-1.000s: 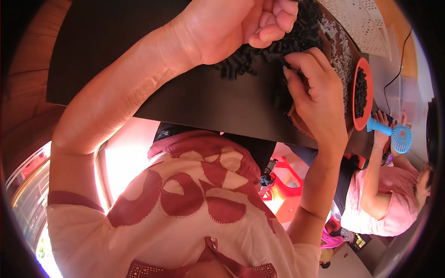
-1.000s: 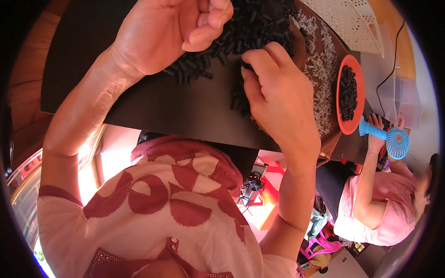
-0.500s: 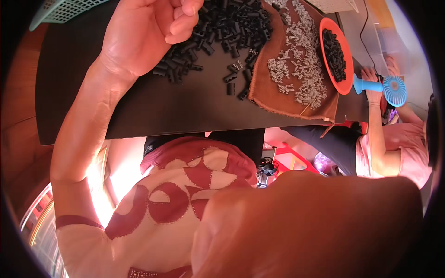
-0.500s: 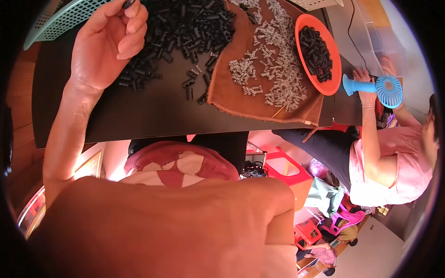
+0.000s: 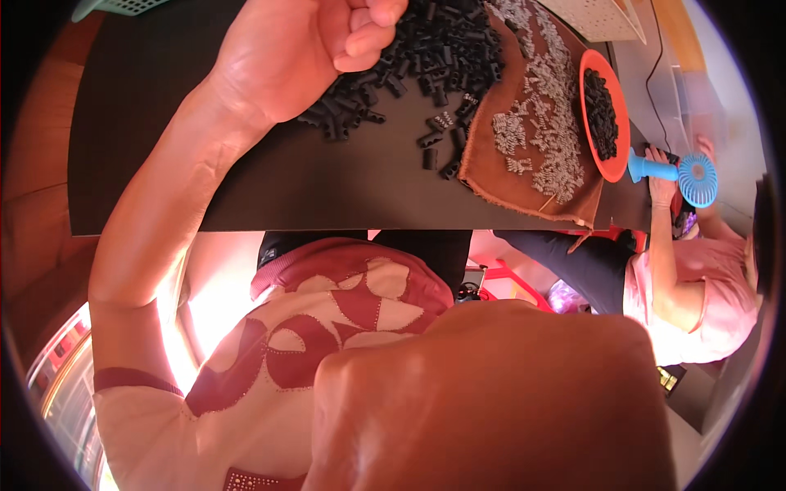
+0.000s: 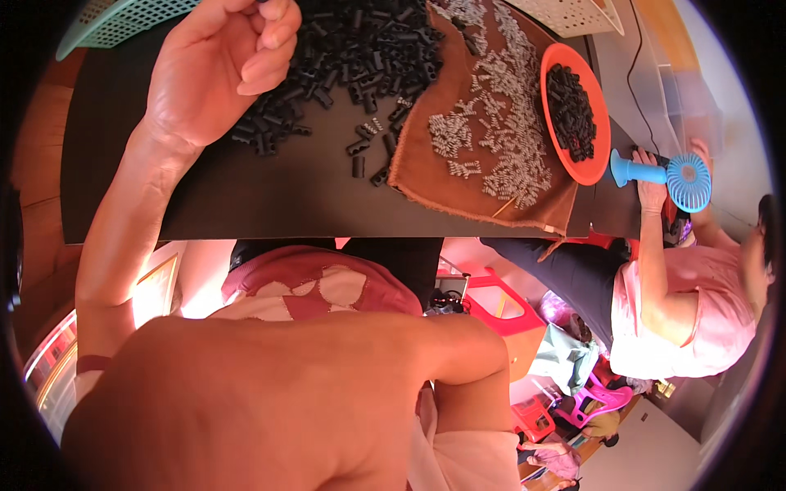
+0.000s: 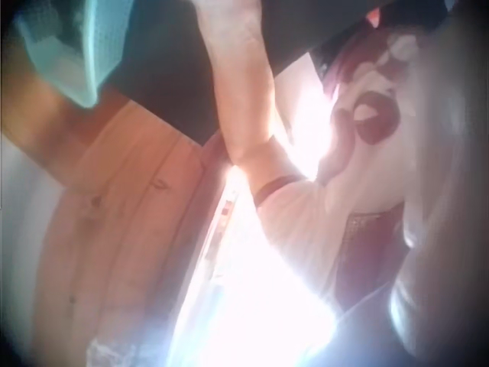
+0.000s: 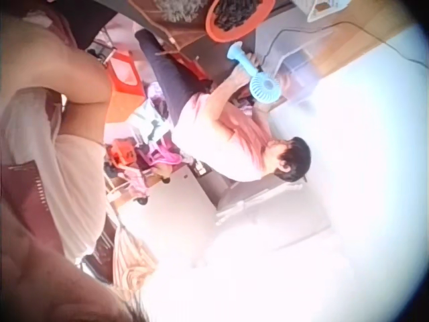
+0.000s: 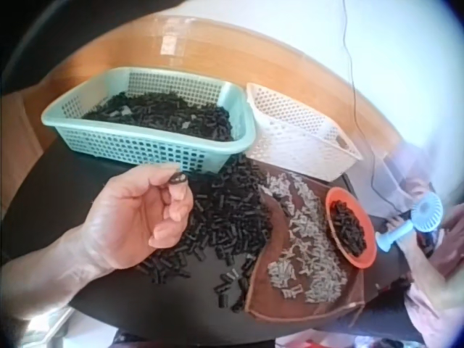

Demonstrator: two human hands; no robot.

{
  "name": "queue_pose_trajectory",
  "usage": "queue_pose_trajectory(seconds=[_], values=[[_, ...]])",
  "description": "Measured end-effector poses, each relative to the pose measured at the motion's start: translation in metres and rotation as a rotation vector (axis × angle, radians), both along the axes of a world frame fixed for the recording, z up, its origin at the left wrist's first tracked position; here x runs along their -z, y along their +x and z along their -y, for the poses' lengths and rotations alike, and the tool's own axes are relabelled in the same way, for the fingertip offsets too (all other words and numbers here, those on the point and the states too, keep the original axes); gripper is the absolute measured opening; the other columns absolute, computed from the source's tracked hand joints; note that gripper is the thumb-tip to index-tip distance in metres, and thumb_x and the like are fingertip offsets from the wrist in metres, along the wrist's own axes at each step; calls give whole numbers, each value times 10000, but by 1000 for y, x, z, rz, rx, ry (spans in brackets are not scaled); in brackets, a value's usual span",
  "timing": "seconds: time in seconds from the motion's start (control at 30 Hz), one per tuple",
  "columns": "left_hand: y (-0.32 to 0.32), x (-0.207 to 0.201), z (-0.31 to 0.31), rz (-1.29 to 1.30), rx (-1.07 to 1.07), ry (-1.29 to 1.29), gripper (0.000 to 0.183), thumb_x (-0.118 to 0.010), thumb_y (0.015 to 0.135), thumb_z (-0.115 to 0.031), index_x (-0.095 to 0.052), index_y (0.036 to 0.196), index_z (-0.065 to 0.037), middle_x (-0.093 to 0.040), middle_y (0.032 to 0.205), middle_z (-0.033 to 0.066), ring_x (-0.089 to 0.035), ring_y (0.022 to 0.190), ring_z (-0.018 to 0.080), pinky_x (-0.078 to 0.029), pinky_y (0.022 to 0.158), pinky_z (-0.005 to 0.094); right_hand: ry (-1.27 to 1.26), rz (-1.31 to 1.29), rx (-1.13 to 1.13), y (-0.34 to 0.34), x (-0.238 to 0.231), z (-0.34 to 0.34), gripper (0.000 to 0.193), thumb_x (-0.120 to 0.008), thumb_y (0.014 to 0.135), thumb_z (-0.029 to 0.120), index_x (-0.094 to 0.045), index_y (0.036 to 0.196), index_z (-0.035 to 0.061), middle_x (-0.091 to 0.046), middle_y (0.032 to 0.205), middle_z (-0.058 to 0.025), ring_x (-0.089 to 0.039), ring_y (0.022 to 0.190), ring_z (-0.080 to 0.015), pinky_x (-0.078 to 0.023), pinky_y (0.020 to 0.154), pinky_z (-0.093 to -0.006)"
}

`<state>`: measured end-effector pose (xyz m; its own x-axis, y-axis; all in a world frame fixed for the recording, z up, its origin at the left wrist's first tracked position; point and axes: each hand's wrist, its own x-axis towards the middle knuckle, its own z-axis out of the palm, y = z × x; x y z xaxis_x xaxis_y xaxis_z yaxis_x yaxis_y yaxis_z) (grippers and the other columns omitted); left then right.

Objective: The person assembles small plastic fasteners by picking up springs and inserting them into plastic clips by hand.

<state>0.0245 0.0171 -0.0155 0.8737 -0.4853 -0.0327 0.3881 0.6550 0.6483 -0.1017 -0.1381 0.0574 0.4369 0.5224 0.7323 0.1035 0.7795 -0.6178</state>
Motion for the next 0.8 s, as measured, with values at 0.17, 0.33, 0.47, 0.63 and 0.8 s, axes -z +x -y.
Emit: queue_pose_trajectory(seconds=[0.17, 0.33, 0.47, 0.63, 0.8], values=[[3, -1, 14, -34, 93, -41, 315, -474, 977, -285, -599, 793, -63, -588, 726, 51, -456, 520, 149, -339, 461, 264, 31, -85, -100, -9, 19, -27, 89, -620, 836, 54, -631, 802, -28, -629, 814, -146, -572, 655, -180, -458, 590, -279], [0, -5, 13, -106, 37, -12, 304, -471, 975, -286, -577, 795, -65, -566, 717, 53, -458, 524, 156, -337, 463, 271, 48, -142, -214, -9, 36, -55, 74, -620, 830, 40, -631, 793, -23, -637, 838, -150, -580, 671, -185, -465, 600, -281], [1, -8, 5, -86, 20, -53, 300, -466, 973, -287, -559, 792, -66, -547, 711, 55, -447, 520, 162, -325, 458, 272, -127, -143, 4, -2, 29, -16, 63, -621, 825, 29, -632, 786, -20, -644, 857, -153, -586, 684, -189, -470, 607, -283], [0, 0, 4, -73, 0, -31, 284, -482, 969, -279, -568, 795, -71, -563, 725, 50, -457, 524, 157, -322, 462, 266, -1280, 64, 844, 43, 19, 87, 100, -648, 792, 10, -642, 892, 9, -596, 796, -90, -568, 673, -248, -456, 613, -333], [6, 4, 8, -36, 96, -49, 277, -503, 962, -286, -583, 802, -75, -579, 730, 39, -460, 529, 149, -323, 468, 263, -1453, 463, 951, 70, 40, 99, 56, -605, 816, 18, -616, 870, 30, -555, 807, -111, -574, 729, -309, -460, 650, -369]])
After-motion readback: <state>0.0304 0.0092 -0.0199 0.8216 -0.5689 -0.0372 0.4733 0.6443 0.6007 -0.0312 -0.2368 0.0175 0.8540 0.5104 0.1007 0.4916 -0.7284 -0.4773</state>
